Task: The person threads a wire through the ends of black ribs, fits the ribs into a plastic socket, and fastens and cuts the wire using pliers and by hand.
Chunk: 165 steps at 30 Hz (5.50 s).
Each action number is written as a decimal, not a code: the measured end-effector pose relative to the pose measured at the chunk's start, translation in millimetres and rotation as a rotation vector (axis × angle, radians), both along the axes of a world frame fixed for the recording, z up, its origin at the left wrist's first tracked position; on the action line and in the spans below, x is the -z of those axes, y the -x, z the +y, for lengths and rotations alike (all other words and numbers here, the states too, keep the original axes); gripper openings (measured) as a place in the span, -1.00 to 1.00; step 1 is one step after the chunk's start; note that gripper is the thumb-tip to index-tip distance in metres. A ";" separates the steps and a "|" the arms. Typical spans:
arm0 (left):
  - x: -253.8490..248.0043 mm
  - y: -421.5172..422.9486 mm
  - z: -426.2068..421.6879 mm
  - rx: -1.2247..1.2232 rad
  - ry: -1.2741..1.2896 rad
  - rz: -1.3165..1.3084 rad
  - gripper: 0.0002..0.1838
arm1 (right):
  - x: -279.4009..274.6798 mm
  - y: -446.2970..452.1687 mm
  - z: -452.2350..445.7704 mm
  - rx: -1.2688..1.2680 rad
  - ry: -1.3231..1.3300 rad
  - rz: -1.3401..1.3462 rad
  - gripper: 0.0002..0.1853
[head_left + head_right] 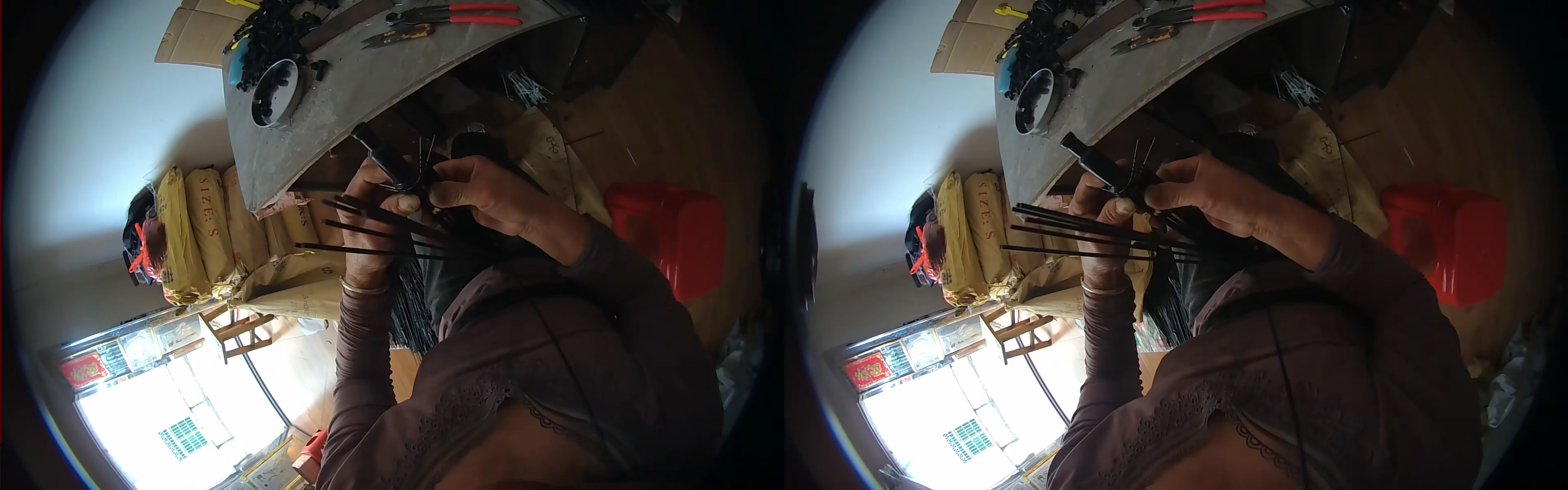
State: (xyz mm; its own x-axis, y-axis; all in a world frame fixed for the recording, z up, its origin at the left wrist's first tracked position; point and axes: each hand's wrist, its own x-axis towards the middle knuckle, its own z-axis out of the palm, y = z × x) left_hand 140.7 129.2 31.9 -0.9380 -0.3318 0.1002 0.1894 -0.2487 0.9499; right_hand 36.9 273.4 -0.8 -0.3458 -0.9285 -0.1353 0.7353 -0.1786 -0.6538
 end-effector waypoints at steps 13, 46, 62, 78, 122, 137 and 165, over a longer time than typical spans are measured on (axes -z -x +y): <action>10.8 1.0 2.3 -0.087 -0.020 -0.041 -0.50 | -12.1 5.5 7.7 0.040 -0.323 0.619 -0.78; -14.1 25.7 -25.3 0.228 0.259 0.008 -0.58 | 7.7 13.3 -13.6 -0.115 0.228 -0.025 -0.69; -3.2 -33.9 39.4 -0.067 0.468 0.324 0.19 | 18.6 27.1 -9.2 0.298 0.021 0.009 -0.84; -18.0 -37.4 93.7 0.687 0.459 0.136 -0.73 | 15.4 31.8 -10.9 0.321 0.012 0.034 -0.82; 6.5 48.7 17.6 -0.520 0.191 -0.068 -0.78 | -0.7 34.0 -21.7 0.350 -0.339 0.826 -0.85; 3.5 22.2 10.1 -0.375 0.414 -0.095 -0.22 | -3.2 37.5 -25.4 0.144 -0.237 0.515 -0.84; 6.1 32.1 17.9 -0.518 0.171 -0.065 -0.74 | -3.8 22.5 -25.1 0.169 -0.304 0.454 -0.86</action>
State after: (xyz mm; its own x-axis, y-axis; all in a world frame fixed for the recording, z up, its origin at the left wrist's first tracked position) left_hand 108.6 147.1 25.7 -0.6623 -0.7360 0.1404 0.1856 0.0204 0.9824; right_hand 14.5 248.4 3.0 -0.5720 -0.7977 -0.1909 0.3460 -0.0236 -0.9379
